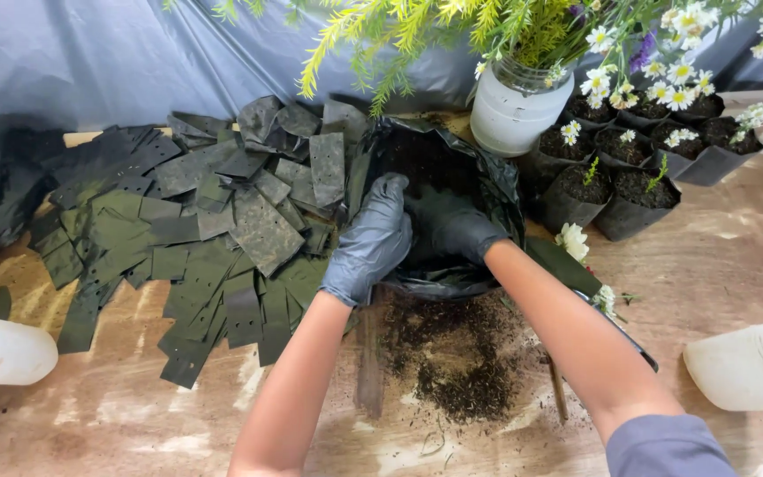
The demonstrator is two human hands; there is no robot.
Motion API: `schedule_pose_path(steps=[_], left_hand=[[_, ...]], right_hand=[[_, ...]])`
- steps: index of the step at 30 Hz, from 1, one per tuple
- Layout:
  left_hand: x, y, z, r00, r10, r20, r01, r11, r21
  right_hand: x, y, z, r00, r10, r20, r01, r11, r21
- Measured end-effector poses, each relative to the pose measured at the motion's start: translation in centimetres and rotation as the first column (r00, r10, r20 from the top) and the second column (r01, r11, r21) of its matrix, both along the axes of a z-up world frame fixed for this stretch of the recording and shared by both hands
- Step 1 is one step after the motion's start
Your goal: Filling a nursery bag with soil, planting a sprig, and watering it using a spray bottle.
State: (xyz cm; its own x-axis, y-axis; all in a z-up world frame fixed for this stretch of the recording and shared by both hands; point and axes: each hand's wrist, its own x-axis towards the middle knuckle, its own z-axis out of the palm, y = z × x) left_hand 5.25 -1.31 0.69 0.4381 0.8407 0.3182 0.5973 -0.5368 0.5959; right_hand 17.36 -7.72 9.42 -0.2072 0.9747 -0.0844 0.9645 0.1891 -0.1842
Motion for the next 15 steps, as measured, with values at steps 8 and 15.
schedule_pose_path(steps=[8, 15], left_hand=[[-2.2, -2.0, 4.2, 0.892, -0.182, -0.415, -0.015, 0.903, -0.429], [-2.5, -2.1, 3.4, 0.845, -0.192, -0.500, 0.052, 0.958, -0.281]], right_hand=[[4.9, 7.0, -12.4, 0.999, 0.018, 0.043, -0.018, 1.000, 0.009], [6.6, 8.3, -10.5, 0.985, -0.056, -0.165, 0.030, 0.987, -0.156]])
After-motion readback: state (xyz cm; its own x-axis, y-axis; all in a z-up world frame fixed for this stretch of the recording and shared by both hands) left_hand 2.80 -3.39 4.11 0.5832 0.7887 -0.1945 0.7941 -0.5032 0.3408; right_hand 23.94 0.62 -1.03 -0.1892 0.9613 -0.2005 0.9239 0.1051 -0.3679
